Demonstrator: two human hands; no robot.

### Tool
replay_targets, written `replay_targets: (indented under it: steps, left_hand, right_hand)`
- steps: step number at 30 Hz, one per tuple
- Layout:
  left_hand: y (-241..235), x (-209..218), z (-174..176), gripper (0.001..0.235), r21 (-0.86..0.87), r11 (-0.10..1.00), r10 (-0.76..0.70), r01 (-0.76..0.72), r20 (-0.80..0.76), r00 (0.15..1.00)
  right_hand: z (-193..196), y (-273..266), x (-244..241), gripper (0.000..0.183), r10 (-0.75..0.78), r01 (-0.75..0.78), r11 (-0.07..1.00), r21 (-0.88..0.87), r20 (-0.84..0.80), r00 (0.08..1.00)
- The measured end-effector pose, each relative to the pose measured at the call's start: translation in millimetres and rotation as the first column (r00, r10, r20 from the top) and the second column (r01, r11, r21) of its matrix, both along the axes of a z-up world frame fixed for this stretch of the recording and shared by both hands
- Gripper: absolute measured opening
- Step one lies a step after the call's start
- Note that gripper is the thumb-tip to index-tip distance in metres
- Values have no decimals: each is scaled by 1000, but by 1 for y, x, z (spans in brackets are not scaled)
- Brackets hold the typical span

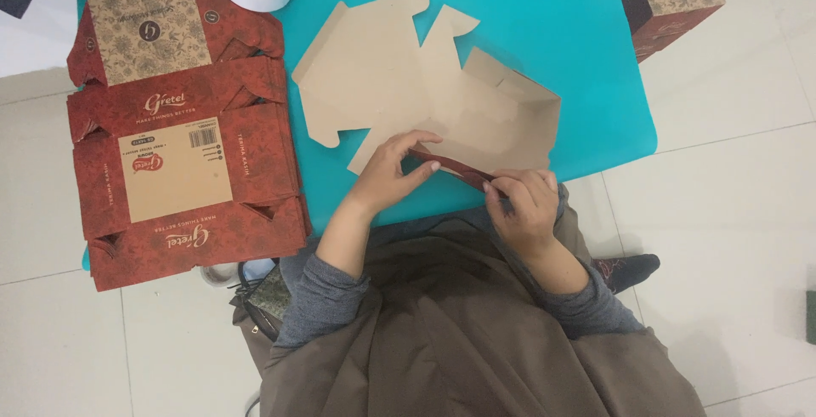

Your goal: The person folds a flat cardboard box into shape, inserts a white paper insert, and closes the lid. The finished box is placed with other completed boxes on the table.

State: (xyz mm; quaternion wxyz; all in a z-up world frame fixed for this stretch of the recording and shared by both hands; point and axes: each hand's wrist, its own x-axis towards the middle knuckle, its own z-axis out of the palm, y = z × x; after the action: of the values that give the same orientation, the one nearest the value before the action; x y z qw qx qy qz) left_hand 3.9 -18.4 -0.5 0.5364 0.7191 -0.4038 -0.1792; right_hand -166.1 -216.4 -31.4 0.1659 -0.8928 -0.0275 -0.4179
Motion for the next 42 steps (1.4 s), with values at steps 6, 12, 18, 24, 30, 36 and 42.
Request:
replay_targets:
  steps: [6, 12, 18, 24, 30, 36, 42]
  left_hand:
    - [1, -1, 0, 33, 29, 999, -21, 21, 7, 1000]
    - [2, -1, -4, 36, 27, 999, -28, 28, 3, 1000]
    - [0, 0, -6, 44, 22, 998, -55, 54, 24, 998]
    - [2, -3, -5, 65, 23, 997, -77, 75, 110, 991]
    - [7, -5, 20, 70, -18, 999, -34, 37, 134, 990]
    - [0, -7, -6, 58, -252, 940, 330, -231, 495, 804]
    - [36, -32, 14, 48, -376, 839, 536, -392, 451, 714]
  right_hand:
    - [-1, 3, 2, 16, -26, 27, 997, -71, 12, 1000]
    - [15, 19, 10, 19, -6, 8, 994, -110, 25, 1000]
    - [37, 29, 15, 23, 17, -29, 980, -195, -65, 998]
    - [43, 33, 16, 37, -92, 2, 941, -338, -253, 963]
    - [36, 7, 2, 33, -30, 3, 995, -104, -257, 966]
    - [25, 15, 13, 15, -93, 57, 987, -153, -243, 966]
    - [102, 74, 22, 33, 362, -297, 916, 271, -235, 902]
